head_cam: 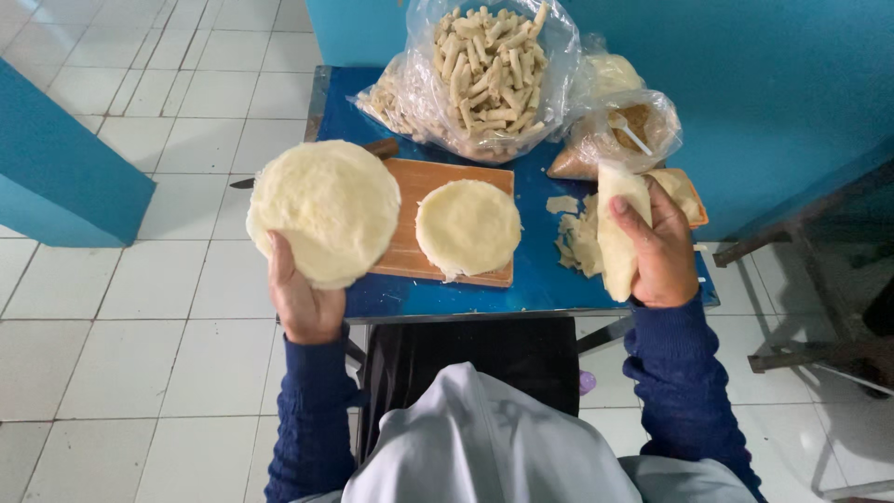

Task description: The person sits at a small blue table and peels thin translucent sheets off round dough discs, one disc at a time. They lift each peeled sheet, stack the finished sheets on the board, and drop torn scraps onto a growing scrap pile beside an orange container of dough.

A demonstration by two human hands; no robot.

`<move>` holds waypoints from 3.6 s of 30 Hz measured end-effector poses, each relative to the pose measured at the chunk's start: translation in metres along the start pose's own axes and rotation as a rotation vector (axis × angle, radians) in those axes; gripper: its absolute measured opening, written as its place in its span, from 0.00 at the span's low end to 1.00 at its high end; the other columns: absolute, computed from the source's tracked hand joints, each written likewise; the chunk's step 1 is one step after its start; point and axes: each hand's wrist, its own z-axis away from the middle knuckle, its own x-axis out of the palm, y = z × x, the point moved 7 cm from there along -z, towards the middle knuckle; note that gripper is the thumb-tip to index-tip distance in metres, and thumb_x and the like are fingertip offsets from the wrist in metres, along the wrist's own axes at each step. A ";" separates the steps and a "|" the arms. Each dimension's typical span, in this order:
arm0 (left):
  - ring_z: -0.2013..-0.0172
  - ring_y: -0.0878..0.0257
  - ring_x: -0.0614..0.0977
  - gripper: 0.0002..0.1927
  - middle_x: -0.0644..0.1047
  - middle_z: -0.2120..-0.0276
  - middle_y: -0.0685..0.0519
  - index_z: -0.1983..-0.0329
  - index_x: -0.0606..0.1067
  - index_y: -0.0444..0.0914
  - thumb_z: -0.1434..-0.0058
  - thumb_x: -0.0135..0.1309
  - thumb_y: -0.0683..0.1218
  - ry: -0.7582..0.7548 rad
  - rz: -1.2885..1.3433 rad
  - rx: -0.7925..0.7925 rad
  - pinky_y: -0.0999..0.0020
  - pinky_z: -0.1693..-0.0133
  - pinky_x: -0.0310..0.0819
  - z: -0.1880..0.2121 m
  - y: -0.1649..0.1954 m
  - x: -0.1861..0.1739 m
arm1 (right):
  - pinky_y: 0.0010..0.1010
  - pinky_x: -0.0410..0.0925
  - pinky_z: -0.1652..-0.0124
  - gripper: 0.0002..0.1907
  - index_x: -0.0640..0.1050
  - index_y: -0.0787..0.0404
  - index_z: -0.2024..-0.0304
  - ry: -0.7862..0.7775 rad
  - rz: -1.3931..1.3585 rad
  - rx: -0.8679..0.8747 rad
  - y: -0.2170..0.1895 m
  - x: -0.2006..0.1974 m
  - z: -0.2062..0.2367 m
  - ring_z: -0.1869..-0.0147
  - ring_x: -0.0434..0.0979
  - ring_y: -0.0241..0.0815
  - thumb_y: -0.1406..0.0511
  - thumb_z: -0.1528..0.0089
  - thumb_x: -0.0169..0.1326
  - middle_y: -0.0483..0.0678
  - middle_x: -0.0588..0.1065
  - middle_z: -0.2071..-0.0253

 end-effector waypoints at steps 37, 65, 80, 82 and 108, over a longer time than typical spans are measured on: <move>0.44 0.59 0.79 0.20 0.77 0.44 0.47 0.35 0.68 0.30 0.25 0.46 0.45 -0.304 -0.009 -0.532 0.63 0.41 0.72 0.097 -0.142 0.056 | 0.29 0.75 0.59 0.18 0.77 0.61 0.54 -0.249 0.738 -0.398 0.040 0.097 0.095 0.56 0.79 0.42 0.73 0.45 0.67 0.49 0.74 0.56; 0.55 0.67 0.80 0.04 0.78 0.57 0.52 0.55 0.76 0.30 0.30 0.56 0.38 -0.353 -0.377 -0.282 0.70 0.50 0.77 0.099 -0.161 0.044 | 0.22 0.66 0.71 0.05 0.80 0.65 0.58 -0.064 0.649 -0.105 0.062 0.059 0.099 0.70 0.73 0.26 0.68 0.34 0.59 0.43 0.79 0.70; 0.42 0.53 0.75 0.21 0.76 0.48 0.45 0.38 0.68 0.37 0.33 0.58 0.38 -0.640 -0.856 0.137 0.63 0.42 0.70 0.088 -0.121 0.099 | 0.20 0.64 0.56 0.10 0.75 0.64 0.58 -0.322 0.042 0.265 0.065 0.019 0.066 0.58 0.68 0.26 0.63 0.28 0.52 0.38 0.71 0.63; 0.49 0.62 0.77 0.25 0.75 0.51 0.47 0.30 0.66 0.33 0.27 0.55 0.43 -0.545 -0.479 -0.344 0.66 0.44 0.72 0.095 -0.152 0.084 | 0.21 0.67 0.56 0.09 0.75 0.64 0.56 -0.291 -0.019 0.358 0.072 0.010 0.061 0.57 0.71 0.26 0.64 0.30 0.52 0.38 0.72 0.62; 0.58 0.62 0.84 0.08 0.81 0.56 0.49 0.50 0.76 0.32 0.28 0.54 0.42 -0.373 -0.095 -0.603 0.62 0.53 0.81 0.097 -0.209 0.050 | 0.28 0.71 0.62 0.13 0.76 0.63 0.59 -0.181 0.872 -0.302 0.015 0.069 0.103 0.62 0.77 0.41 0.69 0.43 0.66 0.48 0.76 0.60</move>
